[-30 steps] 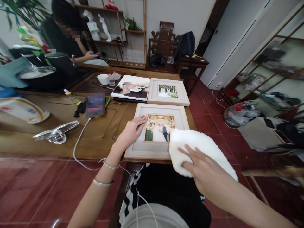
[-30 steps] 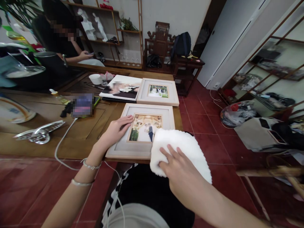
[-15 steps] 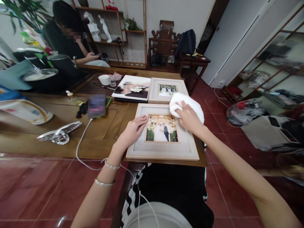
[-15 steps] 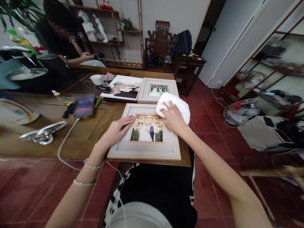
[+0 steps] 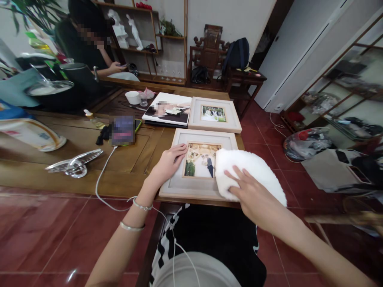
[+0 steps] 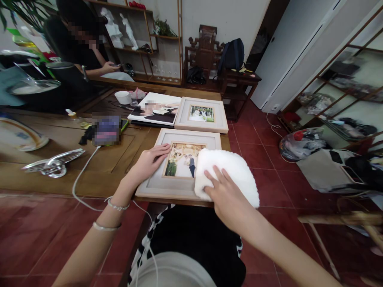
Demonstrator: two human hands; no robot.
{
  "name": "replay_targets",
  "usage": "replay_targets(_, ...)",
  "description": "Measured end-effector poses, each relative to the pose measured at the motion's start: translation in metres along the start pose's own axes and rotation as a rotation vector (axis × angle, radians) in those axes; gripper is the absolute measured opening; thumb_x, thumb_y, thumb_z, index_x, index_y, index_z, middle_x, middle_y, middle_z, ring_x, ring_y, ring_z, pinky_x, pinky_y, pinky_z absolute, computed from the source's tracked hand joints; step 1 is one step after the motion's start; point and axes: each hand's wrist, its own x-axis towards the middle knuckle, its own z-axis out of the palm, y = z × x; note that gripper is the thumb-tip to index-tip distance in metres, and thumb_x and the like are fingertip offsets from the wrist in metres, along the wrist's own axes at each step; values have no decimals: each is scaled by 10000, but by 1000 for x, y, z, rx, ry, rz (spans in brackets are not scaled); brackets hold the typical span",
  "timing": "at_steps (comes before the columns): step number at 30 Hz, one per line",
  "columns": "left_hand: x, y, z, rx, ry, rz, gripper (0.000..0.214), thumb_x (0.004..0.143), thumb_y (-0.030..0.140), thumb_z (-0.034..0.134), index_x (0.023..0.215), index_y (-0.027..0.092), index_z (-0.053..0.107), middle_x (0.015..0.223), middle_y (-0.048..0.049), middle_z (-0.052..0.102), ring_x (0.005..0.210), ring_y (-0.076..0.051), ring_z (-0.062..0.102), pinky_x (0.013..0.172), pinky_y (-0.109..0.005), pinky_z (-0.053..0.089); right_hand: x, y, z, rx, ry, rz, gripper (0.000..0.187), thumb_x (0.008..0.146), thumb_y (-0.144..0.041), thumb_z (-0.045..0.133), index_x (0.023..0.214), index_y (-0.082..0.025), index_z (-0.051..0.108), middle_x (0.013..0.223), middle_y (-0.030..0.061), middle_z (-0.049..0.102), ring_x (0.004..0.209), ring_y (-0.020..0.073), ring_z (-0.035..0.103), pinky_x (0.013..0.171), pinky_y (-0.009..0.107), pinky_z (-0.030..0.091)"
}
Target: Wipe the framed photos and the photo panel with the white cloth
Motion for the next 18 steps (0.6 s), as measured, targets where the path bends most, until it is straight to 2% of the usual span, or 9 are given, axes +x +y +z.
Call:
replay_targets(3,0,-1,1,-8,11,-9,302,899,256,493,1082,166,716,1224,-104,661,1206,-259,577,1072,-479,422,-17,-17,1,20,0,23,457,655,62,471,1002,-129,699,1456,164,435,1390,385,276,1091,565,341)
replay_targets(6,0,-1,1,-1,16,-15,307,897,247,487,1081,158,716,1204,-108,672,1204,-253,579,1072,-470,424,-12,-34,6,0,43,74,420,667,41,519,1001,-134,705,1440,176,453,1364,414,316,1081,573,354)
replay_targets(11,1,1,1,8,12,-11,334,900,255,476,1085,106,711,1193,-143,672,1201,-251,582,1073,-445,426,27,-67,8,1,67,39,244,811,-119,563,1002,-145,712,1392,215,494,1294,465,401,1024,629,374)
replay_targets(15,0,3,-2,19,1,-28,341,901,236,457,1109,119,701,1213,-132,663,1206,-239,579,1070,-442,430,59,-95,9,38,86,-53,258,904,-144,472,1010,-145,707,1397,239,476,1292,441,421,1008,654,358)
replay_targets(18,0,4,-4,27,-3,-40,349,889,207,447,1112,115,700,1236,-137,648,1209,-237,577,1071,-429,432,72,-106,14,42,148,-96,299,947,-158,408,987,-137,703,1391,247,480,1286,416,442,1006,657,353)
